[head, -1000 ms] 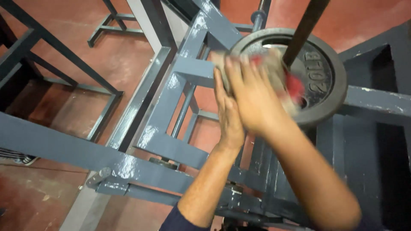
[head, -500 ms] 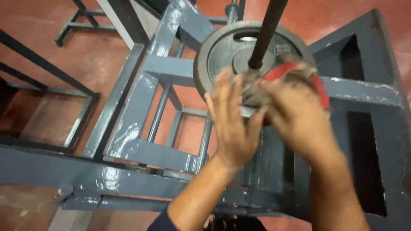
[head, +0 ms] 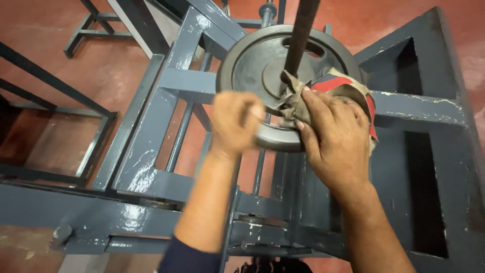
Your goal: Cleaning various parts of a gym machine and weight plates using a cloth.
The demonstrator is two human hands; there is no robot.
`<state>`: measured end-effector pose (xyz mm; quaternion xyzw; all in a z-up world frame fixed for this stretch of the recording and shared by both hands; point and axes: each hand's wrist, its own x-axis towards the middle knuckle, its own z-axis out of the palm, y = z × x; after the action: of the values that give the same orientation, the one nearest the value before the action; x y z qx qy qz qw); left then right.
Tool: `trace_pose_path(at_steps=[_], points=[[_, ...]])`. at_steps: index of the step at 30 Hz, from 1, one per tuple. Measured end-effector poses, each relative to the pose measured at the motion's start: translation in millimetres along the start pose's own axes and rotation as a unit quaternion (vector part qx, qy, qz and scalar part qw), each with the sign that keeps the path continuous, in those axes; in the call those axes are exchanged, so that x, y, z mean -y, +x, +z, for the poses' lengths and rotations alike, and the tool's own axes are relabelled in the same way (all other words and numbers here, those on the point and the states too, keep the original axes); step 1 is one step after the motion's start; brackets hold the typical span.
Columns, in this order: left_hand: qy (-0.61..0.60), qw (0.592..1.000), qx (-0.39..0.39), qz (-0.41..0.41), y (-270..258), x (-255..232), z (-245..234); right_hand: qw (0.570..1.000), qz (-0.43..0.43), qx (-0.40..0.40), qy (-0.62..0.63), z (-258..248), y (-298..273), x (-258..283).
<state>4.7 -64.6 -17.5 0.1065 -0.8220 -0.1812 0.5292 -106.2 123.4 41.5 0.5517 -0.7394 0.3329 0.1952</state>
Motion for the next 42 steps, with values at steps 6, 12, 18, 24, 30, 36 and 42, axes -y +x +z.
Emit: trace_pose_path(at_steps=[6,12,18,24,30,36,42], points=[[-0.183,0.955,0.031,-0.234,34.7,0.8,-8.9,0.999,0.025,-0.018,-0.025,7.3,-5.8,-21.3],[0.066,0.993,-0.002,-0.102,20.0,-79.1,9.7,0.998,0.021,-0.003,-0.055,13.1,1.6,-13.0],[0.07,0.995,-0.001,-0.068,21.2,-82.4,5.6,0.996,0.07,0.047,-0.026,20.4,18.1,-49.7],[0.079,0.996,-0.024,-0.037,19.8,-78.3,3.2,0.992,-0.001,0.012,-0.124,25.1,4.8,-28.4],[0.048,0.997,-0.023,-0.059,15.3,-76.7,4.0,0.994,0.096,0.052,0.031,20.7,16.9,-57.4],[0.037,0.998,-0.042,-0.037,13.9,-70.7,3.4,0.998,-0.007,0.004,-0.059,16.9,10.3,-3.8],[-0.001,0.998,-0.056,-0.005,7.5,-58.3,5.1,0.995,0.076,0.047,0.047,15.0,12.0,-63.8]])
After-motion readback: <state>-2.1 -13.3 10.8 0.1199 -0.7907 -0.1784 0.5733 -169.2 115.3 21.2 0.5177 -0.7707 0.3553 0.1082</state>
